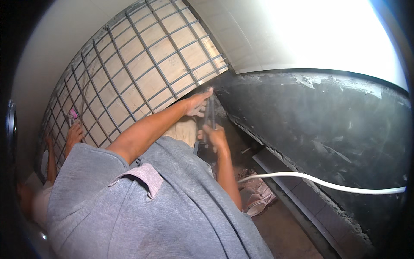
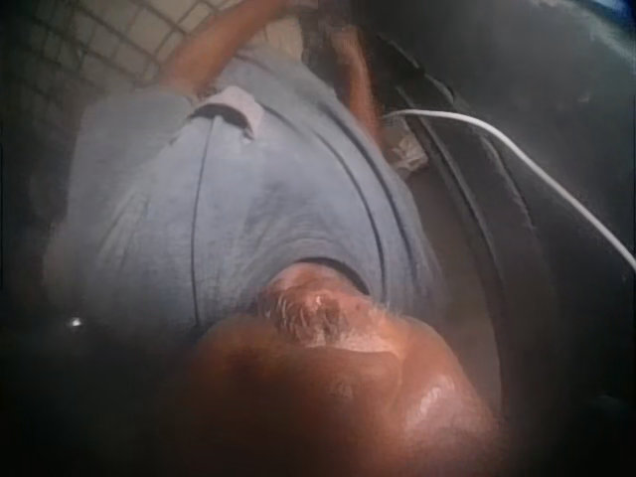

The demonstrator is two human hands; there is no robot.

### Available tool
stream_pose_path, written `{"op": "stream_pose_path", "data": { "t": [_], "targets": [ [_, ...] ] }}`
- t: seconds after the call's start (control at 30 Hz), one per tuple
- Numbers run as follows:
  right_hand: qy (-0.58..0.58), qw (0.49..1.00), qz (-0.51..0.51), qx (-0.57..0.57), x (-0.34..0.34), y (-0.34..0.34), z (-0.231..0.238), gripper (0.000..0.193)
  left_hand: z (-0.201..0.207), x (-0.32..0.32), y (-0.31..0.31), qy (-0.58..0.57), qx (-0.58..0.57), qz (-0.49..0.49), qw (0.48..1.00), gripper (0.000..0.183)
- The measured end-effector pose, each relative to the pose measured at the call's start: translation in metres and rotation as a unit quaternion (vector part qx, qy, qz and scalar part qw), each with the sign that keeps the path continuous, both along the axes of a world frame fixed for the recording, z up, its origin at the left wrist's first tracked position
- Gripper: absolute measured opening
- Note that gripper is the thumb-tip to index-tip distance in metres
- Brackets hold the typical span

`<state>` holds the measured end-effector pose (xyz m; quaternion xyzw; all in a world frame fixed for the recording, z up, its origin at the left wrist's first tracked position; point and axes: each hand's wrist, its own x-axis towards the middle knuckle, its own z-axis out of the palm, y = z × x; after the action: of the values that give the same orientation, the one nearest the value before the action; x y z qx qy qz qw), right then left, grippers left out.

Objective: The person secures a metal wire mesh to a wall using wire ties and pliers. They repeatedly wrap the ties around the mesh and wall anchors, then twist them tight with the pliers to fasten the mesh in place.

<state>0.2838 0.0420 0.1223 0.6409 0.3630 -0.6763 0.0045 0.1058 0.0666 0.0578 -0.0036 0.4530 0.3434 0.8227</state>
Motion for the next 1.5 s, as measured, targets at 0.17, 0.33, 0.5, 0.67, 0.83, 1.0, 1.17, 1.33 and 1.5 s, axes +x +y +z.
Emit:
{"op": "stream_pose_path", "data": {
  "t": [0.17, 0.33, 0.5, 0.67, 0.83, 1.0, 1.17, 1.33, 1.5],
  "targets": [
    [0.044, 0.997, 0.046, 0.044, -0.019, -0.036, 0.002, 0.026, -0.012, -0.007, -0.014, 0.049, 0.014, 0.051, 0.997, 0.061],
    [0.005, 0.976, 0.191, 0.108, -0.024, -0.049, 0.024, 0.054, 0.008, -0.033, -0.039, 0.083, 0.007, 0.06, 0.995, 0.034],
    [0.079, 0.941, 0.294, 0.147, -0.024, -0.068, 0.028, 0.059, 0.02, -0.05, -0.091, 0.071, 0.004, 0.148, 0.986, 0.044],
    [0.044, 0.926, 0.354, 0.119, -0.041, -0.065, 0.027, 0.042, 0.039, -0.055, -0.102, 0.102, 0.034, 0.128, 0.986, 0.059],
    [0.152, 0.986, 0.057, 0.039, -0.041, -0.03, 0.04, 0.019, 0.062, -0.067, -0.094, 0.236, 0.139, 0.019, 0.961, 0.068],
    [-0.098, 0.927, 0.226, 0.283, -0.015, 0.068, 0.001, 0.018, 0.043, -0.081, -0.142, 0.444, 0.103, 0.009, 0.89, 0.047],
    [-0.206, 0.921, 0.298, 0.14, -0.029, 0.139, 0.03, 0.019, 0.05, -0.104, -0.239, 0.524, 0.056, -0.064, 0.847, 0.043],
    [-0.169, 0.929, 0.32, 0.084, -0.022, 0.159, 0.017, 0.021, 0.052, -0.111, -0.351, 0.551, -0.068, 0.005, 0.832, 0.045],
    [-0.19, 0.897, 0.389, 0.086, -0.038, 0.163, 0.038, 0.018, 0.037, -0.093, -0.431, 0.557, -0.146, 0.006, 0.818, 0.043]
  ]
}}
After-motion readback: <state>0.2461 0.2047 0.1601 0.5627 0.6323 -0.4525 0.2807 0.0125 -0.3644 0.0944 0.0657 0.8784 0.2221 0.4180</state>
